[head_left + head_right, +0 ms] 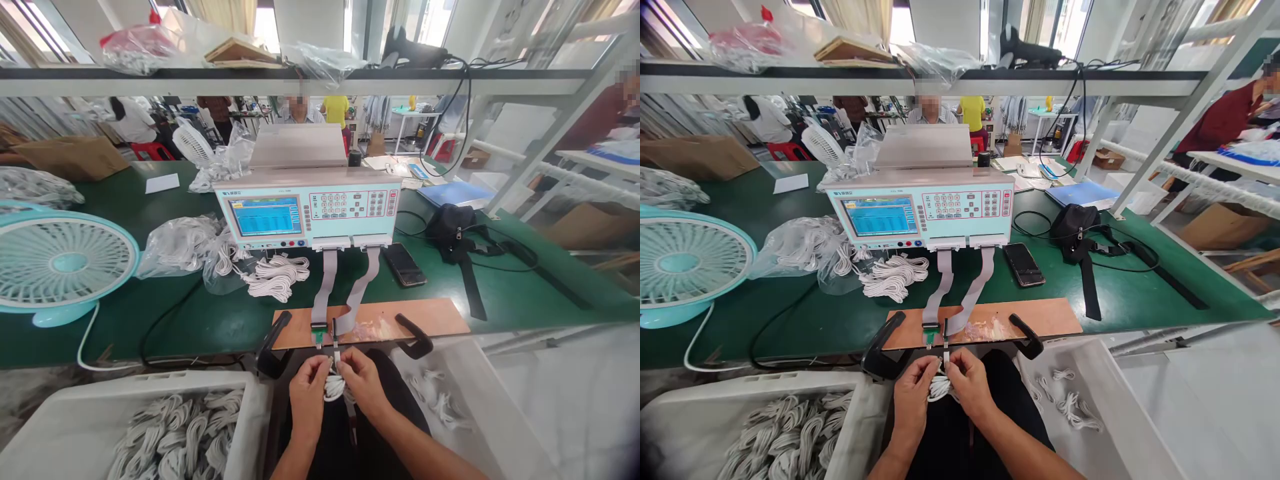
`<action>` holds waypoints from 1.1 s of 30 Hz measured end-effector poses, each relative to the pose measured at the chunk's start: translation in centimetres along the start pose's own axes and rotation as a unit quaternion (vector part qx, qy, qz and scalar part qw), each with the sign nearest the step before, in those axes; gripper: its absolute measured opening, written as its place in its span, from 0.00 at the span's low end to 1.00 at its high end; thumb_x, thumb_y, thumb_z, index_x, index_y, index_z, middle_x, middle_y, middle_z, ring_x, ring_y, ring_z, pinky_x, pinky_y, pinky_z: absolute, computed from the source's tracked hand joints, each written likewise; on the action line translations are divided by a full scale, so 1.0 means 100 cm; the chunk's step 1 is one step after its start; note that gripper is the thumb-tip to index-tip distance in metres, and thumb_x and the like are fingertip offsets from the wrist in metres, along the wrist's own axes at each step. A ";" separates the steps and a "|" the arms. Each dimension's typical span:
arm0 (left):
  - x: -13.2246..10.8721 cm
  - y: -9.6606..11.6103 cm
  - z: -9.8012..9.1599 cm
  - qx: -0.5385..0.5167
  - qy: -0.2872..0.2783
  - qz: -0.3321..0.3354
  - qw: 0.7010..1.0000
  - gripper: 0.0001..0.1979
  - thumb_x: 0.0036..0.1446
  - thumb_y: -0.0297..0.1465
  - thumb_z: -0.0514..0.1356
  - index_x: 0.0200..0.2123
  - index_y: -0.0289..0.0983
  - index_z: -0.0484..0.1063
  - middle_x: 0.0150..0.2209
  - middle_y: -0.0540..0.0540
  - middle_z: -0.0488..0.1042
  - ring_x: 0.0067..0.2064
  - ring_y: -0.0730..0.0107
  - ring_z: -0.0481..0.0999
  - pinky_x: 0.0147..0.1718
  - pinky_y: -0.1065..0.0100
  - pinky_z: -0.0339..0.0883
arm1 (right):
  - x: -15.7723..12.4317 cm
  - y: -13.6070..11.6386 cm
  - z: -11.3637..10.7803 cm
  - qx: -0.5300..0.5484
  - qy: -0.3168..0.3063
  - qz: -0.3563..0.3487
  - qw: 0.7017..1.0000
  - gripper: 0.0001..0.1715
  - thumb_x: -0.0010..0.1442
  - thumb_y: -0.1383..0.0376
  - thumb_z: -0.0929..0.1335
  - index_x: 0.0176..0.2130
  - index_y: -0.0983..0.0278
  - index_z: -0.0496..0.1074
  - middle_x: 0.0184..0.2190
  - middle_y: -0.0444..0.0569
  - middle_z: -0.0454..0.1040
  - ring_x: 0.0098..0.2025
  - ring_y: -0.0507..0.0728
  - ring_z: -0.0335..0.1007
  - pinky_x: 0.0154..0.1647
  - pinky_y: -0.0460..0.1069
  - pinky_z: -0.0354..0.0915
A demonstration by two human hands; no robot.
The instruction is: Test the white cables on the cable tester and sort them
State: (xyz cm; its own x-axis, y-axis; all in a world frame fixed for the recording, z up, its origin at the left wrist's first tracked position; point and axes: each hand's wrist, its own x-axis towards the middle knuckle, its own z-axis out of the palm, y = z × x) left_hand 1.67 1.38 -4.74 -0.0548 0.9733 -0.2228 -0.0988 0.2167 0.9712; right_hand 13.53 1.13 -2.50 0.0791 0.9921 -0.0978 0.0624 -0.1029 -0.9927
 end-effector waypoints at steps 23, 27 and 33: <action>0.015 0.025 -0.017 0.046 -0.169 -0.044 0.983 0.17 0.50 0.42 0.58 0.29 0.31 0.70 0.22 0.49 0.66 0.23 0.75 0.63 0.22 0.74 0.57 | 0.005 -0.001 0.002 0.096 -0.004 0.050 0.994 0.17 0.50 0.56 0.68 0.27 0.69 0.63 0.23 0.44 0.62 0.25 0.48 0.56 0.27 0.43 0.56; 0.019 0.032 -0.024 0.115 -0.230 0.011 0.966 0.18 0.55 0.41 0.53 0.23 0.32 0.66 0.23 0.48 0.64 0.24 0.74 0.61 0.23 0.74 0.56 | 0.006 -0.008 0.009 0.195 0.027 0.138 0.971 0.20 0.44 0.57 0.71 0.26 0.69 0.63 0.21 0.43 0.61 0.22 0.46 0.54 0.24 0.43 0.53; 0.017 0.028 -0.018 0.087 -0.136 0.084 0.983 0.17 0.55 0.37 0.53 0.20 0.33 0.63 0.27 0.47 0.64 0.30 0.72 0.62 0.31 0.73 0.56 | 0.006 -0.014 0.010 0.217 0.029 0.142 0.965 0.19 0.45 0.58 0.72 0.26 0.69 0.63 0.22 0.44 0.63 0.24 0.47 0.56 0.27 0.43 0.55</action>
State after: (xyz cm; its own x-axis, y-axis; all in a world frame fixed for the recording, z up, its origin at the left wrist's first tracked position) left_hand -0.53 3.47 -2.59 0.2151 0.9753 -0.0499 0.0613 0.0375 0.9974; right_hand 12.52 1.90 -1.26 0.0873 0.9211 -0.3794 -0.3912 -0.3185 -0.8634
